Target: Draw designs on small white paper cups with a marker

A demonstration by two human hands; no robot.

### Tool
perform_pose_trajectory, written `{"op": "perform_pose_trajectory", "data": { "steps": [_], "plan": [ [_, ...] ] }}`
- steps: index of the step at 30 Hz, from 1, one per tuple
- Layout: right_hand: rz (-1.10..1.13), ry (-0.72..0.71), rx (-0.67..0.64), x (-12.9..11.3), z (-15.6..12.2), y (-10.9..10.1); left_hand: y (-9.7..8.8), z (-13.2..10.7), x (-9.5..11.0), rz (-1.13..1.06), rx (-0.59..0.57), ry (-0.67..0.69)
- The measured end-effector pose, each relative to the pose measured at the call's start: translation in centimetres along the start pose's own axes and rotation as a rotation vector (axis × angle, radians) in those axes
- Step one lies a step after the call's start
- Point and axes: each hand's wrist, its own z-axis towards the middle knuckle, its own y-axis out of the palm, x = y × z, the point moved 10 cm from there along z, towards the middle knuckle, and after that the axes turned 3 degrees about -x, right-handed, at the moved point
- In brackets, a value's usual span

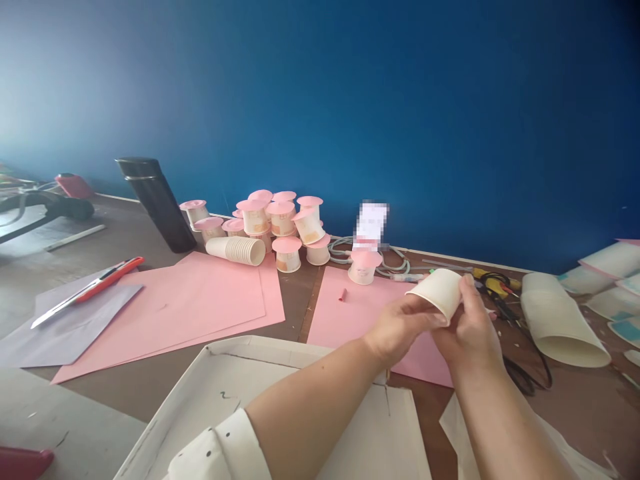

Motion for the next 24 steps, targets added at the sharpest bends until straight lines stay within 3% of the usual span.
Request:
{"op": "perform_pose_trajectory", "data": {
  "steps": [4, 8, 13, 16, 19, 24],
  "plan": [
    [0.312, 0.314, -0.102, 3.1, -0.8, 1.3, 0.2, 0.1, -0.4, -0.431, 0.009, -0.072],
    [0.386, 0.326, -0.078, 3.1, -1.4, 1.8, -0.3, 0.0, -0.6, -0.551, 0.037, -0.100],
    [0.194, 0.224, 0.160, 2.9, -1.4, -0.7, -2.5, 0.4, -0.4, -0.501, 0.178, -0.042],
    [-0.021, 0.113, 0.266, 1.5, -1.6, -2.5, -4.0, 0.7, 0.4, -0.465, 0.264, 0.038],
    [-0.182, -0.084, 0.242, -1.7, -2.0, -2.2, -4.7, 0.9, 1.0, -0.436, 0.288, 0.094],
    [-0.499, -0.281, 0.103, -5.5, -3.6, 0.6, -5.4, 1.1, 0.8, -0.380, 0.305, 0.108]
  ]
}}
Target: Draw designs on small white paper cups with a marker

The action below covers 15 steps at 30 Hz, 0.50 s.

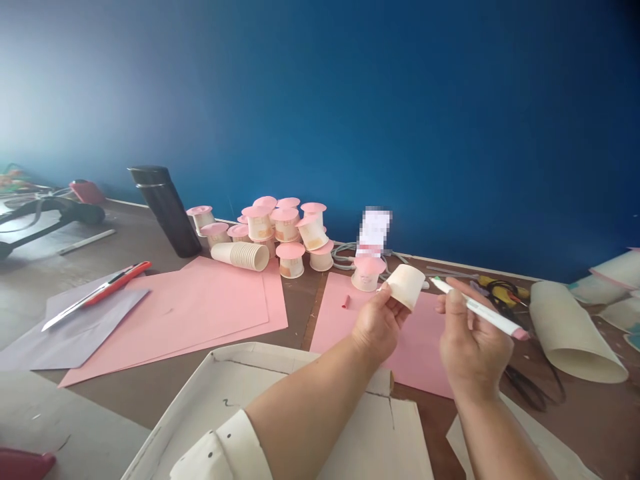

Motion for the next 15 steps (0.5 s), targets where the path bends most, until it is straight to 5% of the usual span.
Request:
{"op": "perform_pose_trajectory", "data": {
  "steps": [9, 15],
  "plan": [
    [-0.041, -0.129, -0.032, -1.1, -0.3, 0.5, 1.3, 0.1, 0.8, 0.215, -0.119, 0.114],
    [-0.113, -0.147, -0.065, -1.2, -0.5, 0.8, 1.9, -0.7, 1.2, 0.576, -0.162, 0.179]
  ]
}}
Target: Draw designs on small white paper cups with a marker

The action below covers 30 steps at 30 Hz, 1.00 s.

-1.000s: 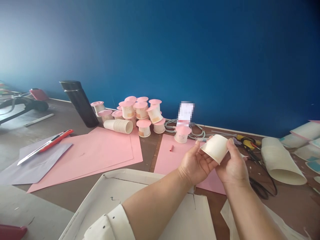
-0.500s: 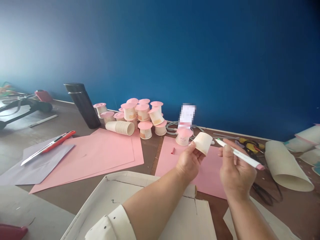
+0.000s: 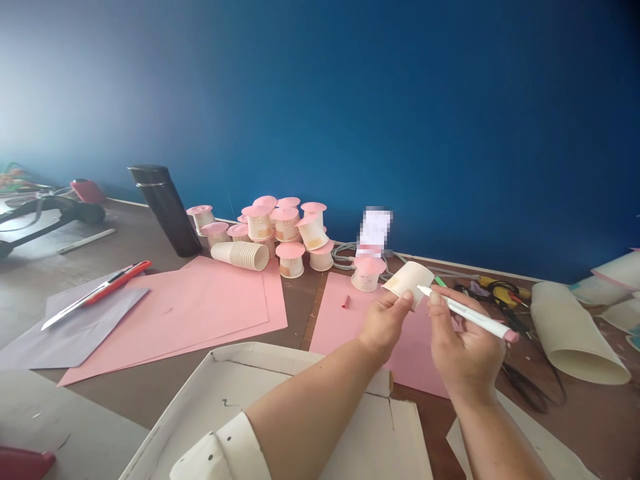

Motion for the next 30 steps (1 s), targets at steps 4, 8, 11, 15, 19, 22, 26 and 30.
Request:
{"op": "perform_pose_trajectory", "data": {
  "steps": [4, 8, 11, 15, 19, 22, 26, 30],
  "plan": [
    [-0.043, 0.015, 0.015, -0.2, 0.0, -0.3, 0.1, -0.4, 0.5, 0.132, 0.006, -0.001],
    [-0.102, 0.005, 0.015, -0.5, 0.0, -0.4, 0.3, -0.4, 0.9, 0.145, -0.008, 0.031],
    [-0.155, -0.008, 0.024, -0.7, 0.0, -0.5, 0.0, -0.4, 0.5, 0.157, 0.007, 0.005],
    [-0.177, -0.013, 0.038, -0.8, 0.1, -0.6, -0.2, -0.4, 0.2, 0.104, 0.028, -0.015],
    [-0.200, -0.018, 0.043, -0.7, 0.1, -0.5, -0.1, -0.3, 0.2, 0.048, 0.013, -0.014],
    [-0.201, -0.012, 0.019, -0.6, 0.0, -0.3, -0.2, -0.1, 0.0, 0.031, 0.011, -0.010],
    [-0.201, -0.011, 0.038, -0.5, 0.0, -0.5, -0.2, 0.0, -0.5, 0.010, 0.001, -0.013],
    [-0.182, 0.008, 0.003, -0.2, 0.0, -0.1, -0.3, 0.0, -0.6, -0.018, 0.018, -0.015]
  ]
}}
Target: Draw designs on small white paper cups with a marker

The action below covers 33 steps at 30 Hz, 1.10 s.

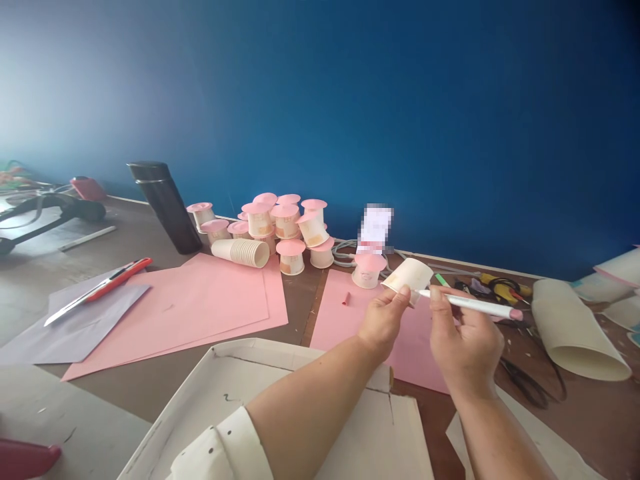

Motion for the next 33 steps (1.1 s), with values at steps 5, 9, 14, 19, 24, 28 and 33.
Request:
{"op": "perform_pose_trajectory", "data": {
  "steps": [5, 9, 14, 19, 24, 28, 33],
  "plan": [
    [0.042, 0.016, 0.014, -0.3, -0.1, -0.2, 0.8, 0.2, 0.0, -0.264, -0.027, -0.031],
    [0.112, 0.108, 0.154, 0.5, -0.2, -1.8, 0.3, 0.3, -0.7, -0.446, 0.038, -0.120],
    [0.077, 0.053, 0.135, 0.4, 0.0, -1.4, 0.3, 0.0, -1.0, -0.480, 0.045, -0.169],
    [0.014, 0.028, 0.118, 0.3, -0.1, -1.0, 0.5, 0.0, -0.7, -0.499, 0.029, -0.153],
    [0.013, 0.002, 0.091, 0.2, -0.1, -0.7, 0.6, 0.0, -0.9, -0.487, 0.028, -0.177],
    [0.003, -0.024, 0.062, 0.2, 0.0, -0.4, 0.5, -0.1, -1.0, -0.486, 0.038, -0.183],
    [-0.004, -0.004, 0.023, 0.3, -0.1, 0.0, 0.2, 0.0, -1.3, -0.499, 0.049, -0.188]
  ]
}}
